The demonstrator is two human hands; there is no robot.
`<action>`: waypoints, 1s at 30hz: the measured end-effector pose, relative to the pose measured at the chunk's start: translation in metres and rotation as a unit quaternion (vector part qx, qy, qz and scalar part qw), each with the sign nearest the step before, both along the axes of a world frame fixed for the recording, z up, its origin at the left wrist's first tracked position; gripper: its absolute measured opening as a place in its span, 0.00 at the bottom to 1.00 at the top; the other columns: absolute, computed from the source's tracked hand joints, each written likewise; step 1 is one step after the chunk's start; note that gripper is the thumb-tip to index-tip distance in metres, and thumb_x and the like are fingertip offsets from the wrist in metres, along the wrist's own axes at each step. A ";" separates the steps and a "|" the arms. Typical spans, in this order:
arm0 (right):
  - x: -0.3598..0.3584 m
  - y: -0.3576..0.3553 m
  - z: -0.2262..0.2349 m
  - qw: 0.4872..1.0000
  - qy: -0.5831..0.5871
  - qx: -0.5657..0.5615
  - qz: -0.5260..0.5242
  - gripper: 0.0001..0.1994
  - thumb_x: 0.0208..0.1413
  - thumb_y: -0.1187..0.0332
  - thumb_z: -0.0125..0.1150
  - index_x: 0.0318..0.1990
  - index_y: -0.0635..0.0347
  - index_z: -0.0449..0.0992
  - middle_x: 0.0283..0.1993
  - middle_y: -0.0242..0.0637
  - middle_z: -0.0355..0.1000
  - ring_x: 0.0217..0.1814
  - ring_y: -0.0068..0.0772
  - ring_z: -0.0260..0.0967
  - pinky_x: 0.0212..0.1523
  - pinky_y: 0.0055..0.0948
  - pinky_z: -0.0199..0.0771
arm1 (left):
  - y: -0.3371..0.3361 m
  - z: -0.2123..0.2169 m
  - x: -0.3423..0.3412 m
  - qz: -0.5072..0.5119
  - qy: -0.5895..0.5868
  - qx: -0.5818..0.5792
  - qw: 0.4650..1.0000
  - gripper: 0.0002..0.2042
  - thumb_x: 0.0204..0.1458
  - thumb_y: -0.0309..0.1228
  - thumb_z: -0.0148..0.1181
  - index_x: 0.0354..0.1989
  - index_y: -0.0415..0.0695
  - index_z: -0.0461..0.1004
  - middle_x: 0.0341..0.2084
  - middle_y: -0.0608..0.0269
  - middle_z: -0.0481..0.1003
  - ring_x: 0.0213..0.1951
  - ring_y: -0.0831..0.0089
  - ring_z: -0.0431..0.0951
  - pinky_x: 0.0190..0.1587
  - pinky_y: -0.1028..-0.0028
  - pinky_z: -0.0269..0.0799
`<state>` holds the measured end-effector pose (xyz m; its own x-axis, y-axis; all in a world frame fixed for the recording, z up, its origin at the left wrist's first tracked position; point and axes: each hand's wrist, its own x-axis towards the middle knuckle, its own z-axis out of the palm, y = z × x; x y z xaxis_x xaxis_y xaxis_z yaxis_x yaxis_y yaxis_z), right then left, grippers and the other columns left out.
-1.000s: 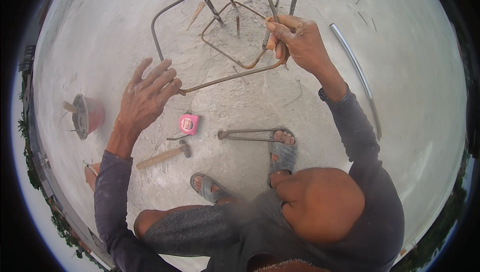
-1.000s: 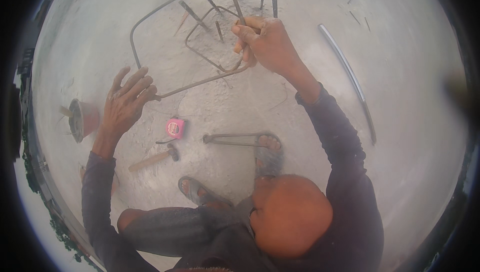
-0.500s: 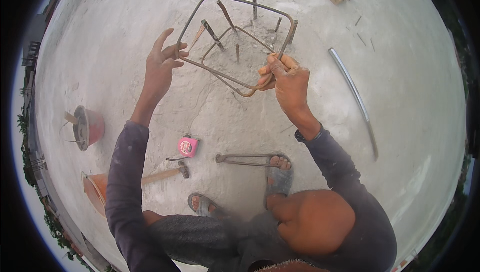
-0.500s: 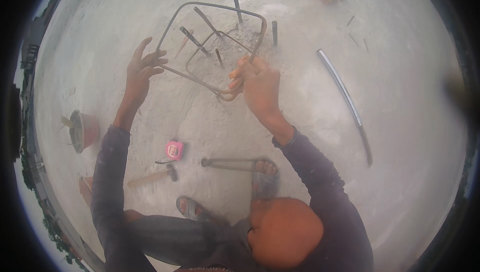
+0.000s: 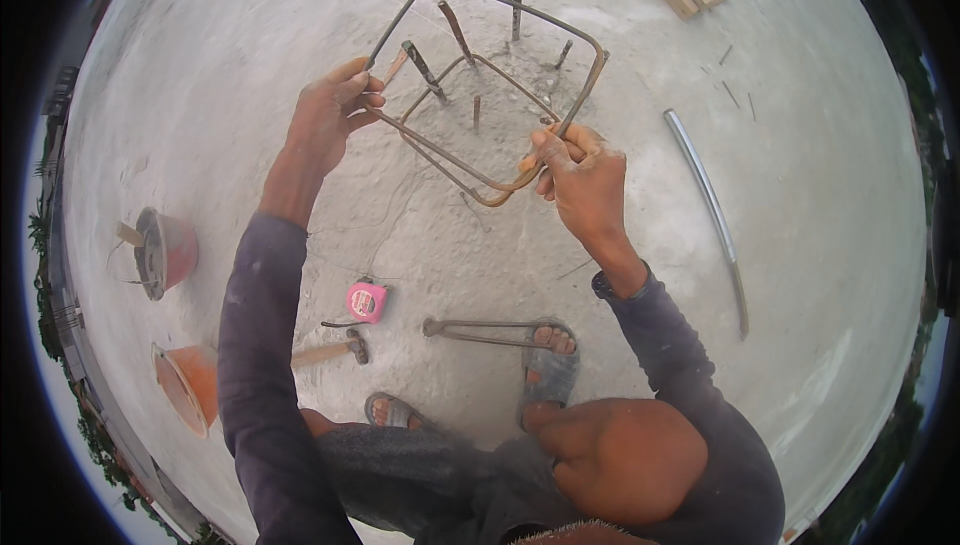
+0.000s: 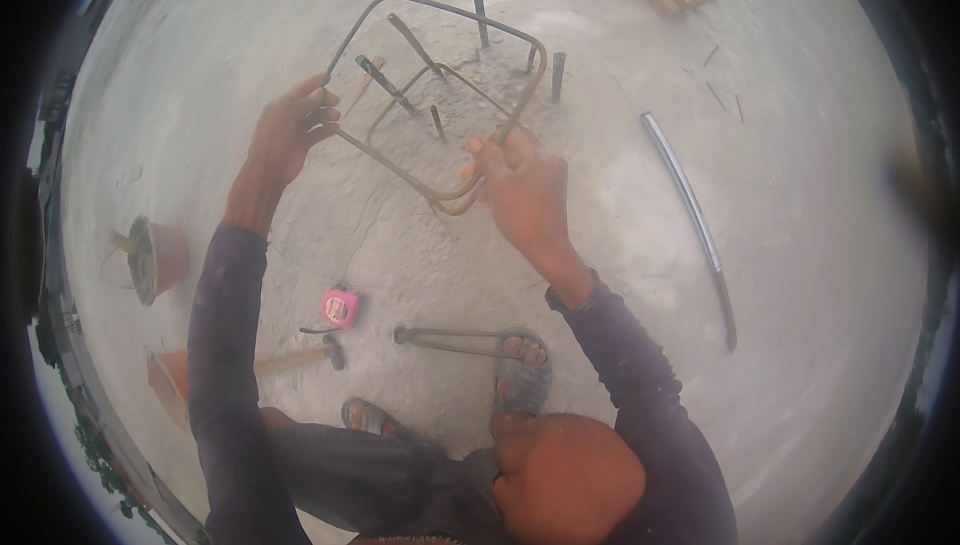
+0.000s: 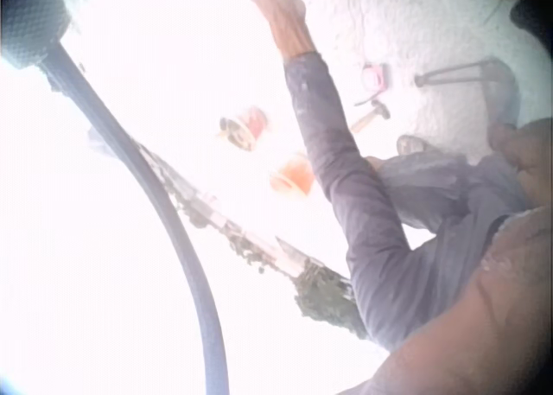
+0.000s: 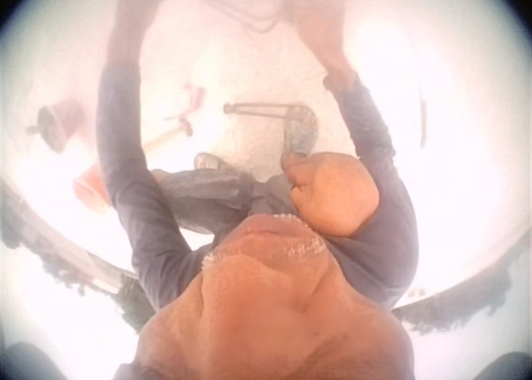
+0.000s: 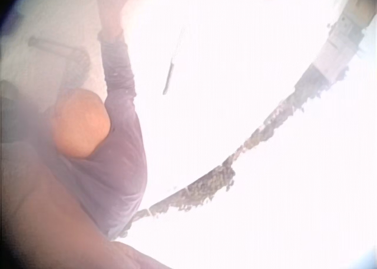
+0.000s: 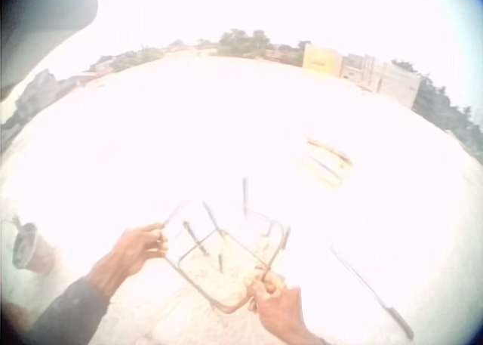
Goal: The person assembles a metal frame by bending and twisting wire ties around intersecting rods using pliers and a metal bar. They repeatedly tighten the ties, reposition the frame, and adjust components on a concrete floor.
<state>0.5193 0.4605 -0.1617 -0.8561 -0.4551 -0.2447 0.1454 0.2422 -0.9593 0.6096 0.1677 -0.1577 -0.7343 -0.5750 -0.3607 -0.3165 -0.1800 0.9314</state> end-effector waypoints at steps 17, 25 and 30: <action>0.009 0.007 -0.008 0.998 -0.056 0.004 0.032 0.18 0.64 0.58 0.68 0.35 0.69 0.78 0.23 0.37 0.76 0.18 0.17 0.68 0.19 0.20 0.66 | -0.011 -0.005 -0.012 -0.065 -0.083 -0.108 0.989 0.18 0.64 0.31 0.54 0.60 0.36 0.74 0.36 0.63 0.76 0.34 0.76 0.75 0.42 0.69 0.74; 0.028 0.006 -0.045 0.996 -0.083 0.006 0.011 0.20 0.64 0.57 0.67 0.34 0.69 0.77 0.23 0.38 0.76 0.18 0.18 0.68 0.19 0.21 0.66 | -0.016 -0.029 -0.012 -0.071 -0.103 -0.112 0.986 0.17 0.64 0.30 0.54 0.59 0.35 0.75 0.37 0.62 0.77 0.33 0.75 0.75 0.41 0.69 0.75; 0.034 0.005 -0.063 0.992 -0.124 0.011 0.030 0.19 0.64 0.57 0.66 0.34 0.69 0.77 0.24 0.39 0.77 0.19 0.19 0.70 0.20 0.22 0.68 | -0.020 -0.040 -0.009 -0.068 -0.107 -0.115 0.985 0.17 0.63 0.28 0.55 0.58 0.35 0.76 0.37 0.61 0.79 0.31 0.75 0.77 0.39 0.69 0.77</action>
<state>0.5531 0.4651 -0.2246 -0.7395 -0.4961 -0.4550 0.3605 0.2790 -0.8901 0.6008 0.1476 -0.1975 -0.7313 -0.5614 -0.3874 -0.5172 0.0860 0.8515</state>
